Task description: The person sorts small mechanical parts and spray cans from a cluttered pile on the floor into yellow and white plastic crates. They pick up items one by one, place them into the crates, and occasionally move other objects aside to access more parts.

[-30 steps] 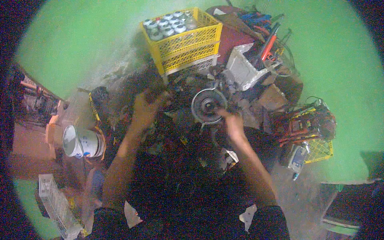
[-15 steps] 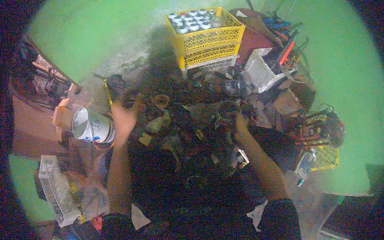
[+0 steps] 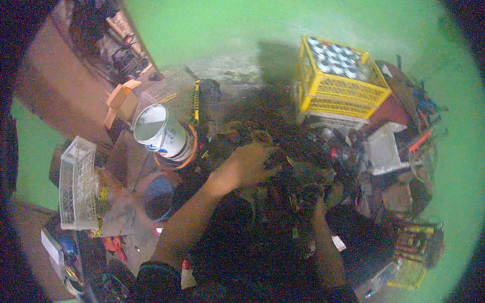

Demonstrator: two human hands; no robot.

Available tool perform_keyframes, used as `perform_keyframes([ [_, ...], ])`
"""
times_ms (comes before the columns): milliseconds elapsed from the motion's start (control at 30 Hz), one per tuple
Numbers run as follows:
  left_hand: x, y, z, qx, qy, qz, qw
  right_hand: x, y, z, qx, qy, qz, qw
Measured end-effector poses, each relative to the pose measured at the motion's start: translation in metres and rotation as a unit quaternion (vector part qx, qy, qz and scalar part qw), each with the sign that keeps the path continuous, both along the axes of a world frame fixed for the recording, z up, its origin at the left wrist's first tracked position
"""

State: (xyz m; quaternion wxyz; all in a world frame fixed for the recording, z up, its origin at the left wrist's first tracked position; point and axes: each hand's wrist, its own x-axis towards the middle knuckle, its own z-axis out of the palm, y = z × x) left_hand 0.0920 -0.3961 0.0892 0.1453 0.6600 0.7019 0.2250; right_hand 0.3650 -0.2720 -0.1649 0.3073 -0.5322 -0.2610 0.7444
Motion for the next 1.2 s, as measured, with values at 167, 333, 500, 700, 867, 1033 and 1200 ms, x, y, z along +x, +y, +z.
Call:
perform_keyframes([
  [167, -0.031, -0.018, 0.003, 0.081, -0.029, 0.001, 0.996, -0.009, 0.026, -0.007, 0.028, -0.011, 0.009, 0.999],
  [333, -0.115, 0.024, 0.005, -0.007, -0.096, -0.005, 0.995, -0.004, 0.039, -0.015, 0.068, -0.039, 0.009, 0.997],
  [500, -0.288, 0.053, -0.123, -0.095, 0.062, 0.329, 0.937, 0.022, 0.014, -0.036, 0.128, -0.063, -0.002, 0.99],
  [700, -0.459, 0.02, -0.268, -0.221, 0.277, 0.591, 0.724, 0.045, 0.006, -0.055, 0.246, -0.143, 0.0, 0.959],
  [867, -0.446, 0.039, -0.258, -0.135, 0.201, 0.591, 0.77, 0.0, -0.008, -0.004, 0.323, -0.379, 0.156, 0.853],
  [1033, -0.394, 0.074, -0.15, -0.034, 0.245, 0.53, 0.811, -0.012, -0.006, 0.003, 0.302, -0.327, 0.194, 0.874],
  [1200, -0.243, 0.11, -0.088, 0.041, 0.244, 0.435, 0.866, -0.011, -0.005, -0.003, 0.311, -0.256, 0.17, 0.9],
])
